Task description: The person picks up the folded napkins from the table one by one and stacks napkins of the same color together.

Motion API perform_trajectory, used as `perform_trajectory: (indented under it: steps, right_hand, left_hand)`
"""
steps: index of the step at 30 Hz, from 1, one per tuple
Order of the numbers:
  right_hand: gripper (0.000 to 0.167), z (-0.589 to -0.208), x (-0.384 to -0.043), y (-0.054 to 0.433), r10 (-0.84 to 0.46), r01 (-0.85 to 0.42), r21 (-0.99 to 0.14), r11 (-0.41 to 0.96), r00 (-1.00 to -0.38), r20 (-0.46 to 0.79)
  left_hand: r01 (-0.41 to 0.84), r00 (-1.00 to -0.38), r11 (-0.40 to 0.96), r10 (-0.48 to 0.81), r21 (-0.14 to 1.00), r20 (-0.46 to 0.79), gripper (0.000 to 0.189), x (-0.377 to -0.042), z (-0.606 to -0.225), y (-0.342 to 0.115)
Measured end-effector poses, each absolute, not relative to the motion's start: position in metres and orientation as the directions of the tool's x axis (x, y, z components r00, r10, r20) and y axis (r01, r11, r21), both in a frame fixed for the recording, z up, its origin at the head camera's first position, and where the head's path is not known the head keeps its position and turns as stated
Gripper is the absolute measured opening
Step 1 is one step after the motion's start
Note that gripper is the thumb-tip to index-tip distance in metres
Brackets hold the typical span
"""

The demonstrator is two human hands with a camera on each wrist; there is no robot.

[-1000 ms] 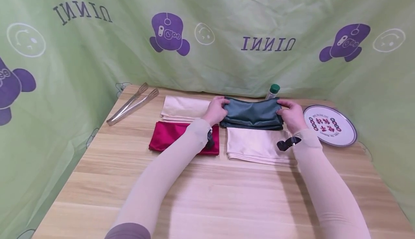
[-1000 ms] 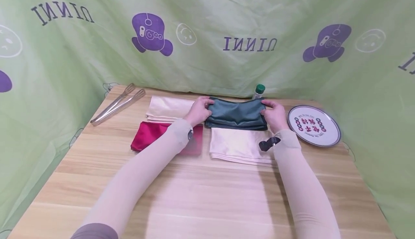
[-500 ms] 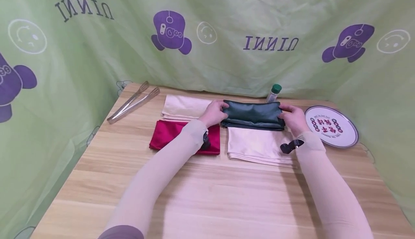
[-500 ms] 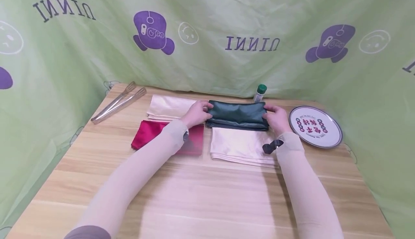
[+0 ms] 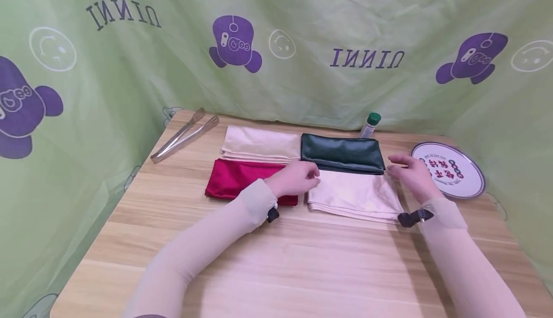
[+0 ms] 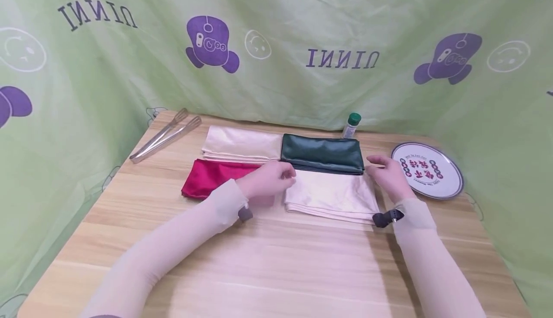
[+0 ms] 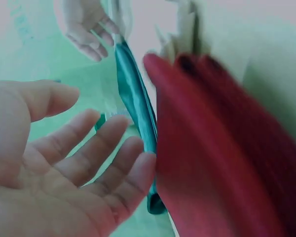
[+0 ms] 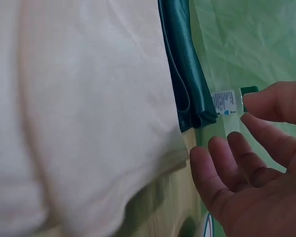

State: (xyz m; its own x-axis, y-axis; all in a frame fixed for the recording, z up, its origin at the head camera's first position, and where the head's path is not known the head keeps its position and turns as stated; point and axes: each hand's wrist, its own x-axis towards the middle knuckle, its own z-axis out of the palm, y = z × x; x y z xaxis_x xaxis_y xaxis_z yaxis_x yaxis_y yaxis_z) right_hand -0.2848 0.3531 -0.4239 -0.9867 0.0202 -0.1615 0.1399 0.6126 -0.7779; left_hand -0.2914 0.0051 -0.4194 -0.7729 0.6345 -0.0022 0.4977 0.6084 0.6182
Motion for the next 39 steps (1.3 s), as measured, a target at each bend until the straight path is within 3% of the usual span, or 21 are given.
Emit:
perform_trajectory:
  steps: [5, 12, 20, 23, 27, 33, 39]
  right_hand:
    - [0.054, -0.426, -0.263, 0.356, 0.004, 0.131, -0.741, 0.658, -0.985, -0.170]
    - [0.052, -0.432, -0.236, 0.354, -0.083, 0.062, -0.650, 0.758, -0.978, -0.190]
    - [0.062, -0.440, -0.227, 0.341, -0.129, 0.010, -0.519, 0.854, -0.965, -0.229]
    - [0.060, -0.444, -0.227, 0.335, -0.129, -0.006, -0.482, 0.876, -0.967, -0.221]
    - [0.054, -0.448, -0.225, 0.334, -0.127, -0.027, -0.481, 0.876, -0.976, -0.177]
    - [0.050, -0.450, -0.222, 0.341, -0.105, -0.004, -0.630, 0.777, -0.987, -0.123]
    - [0.052, -0.452, -0.216, 0.344, -0.031, 0.095, -0.805, 0.586, -0.990, -0.139]
  left_hand:
    - [0.517, -0.797, 0.707, 0.603, 0.482, -0.029, 0.025, -0.275, -0.422, 0.010]
    - [0.492, -0.865, 0.834, 0.500, 0.249, 0.035, 0.029, -0.266, -0.436, 0.015]
    - [0.408, -0.907, 0.897, 0.420, 0.168, -0.039, 0.043, -0.254, -0.453, 0.029]
    - [0.394, -0.910, 0.894, 0.412, 0.214, -0.045, 0.044, -0.251, -0.455, 0.032]
    - [0.350, -0.912, 0.852, 0.405, 0.388, -0.067, 0.041, -0.254, -0.455, 0.032]
    - [0.290, -0.917, 0.722, 0.398, 0.628, -0.035, 0.032, -0.261, -0.457, 0.027]
    - [0.298, -0.906, 0.583, 0.421, 0.755, 0.033, 0.027, -0.263, -0.457, 0.023]
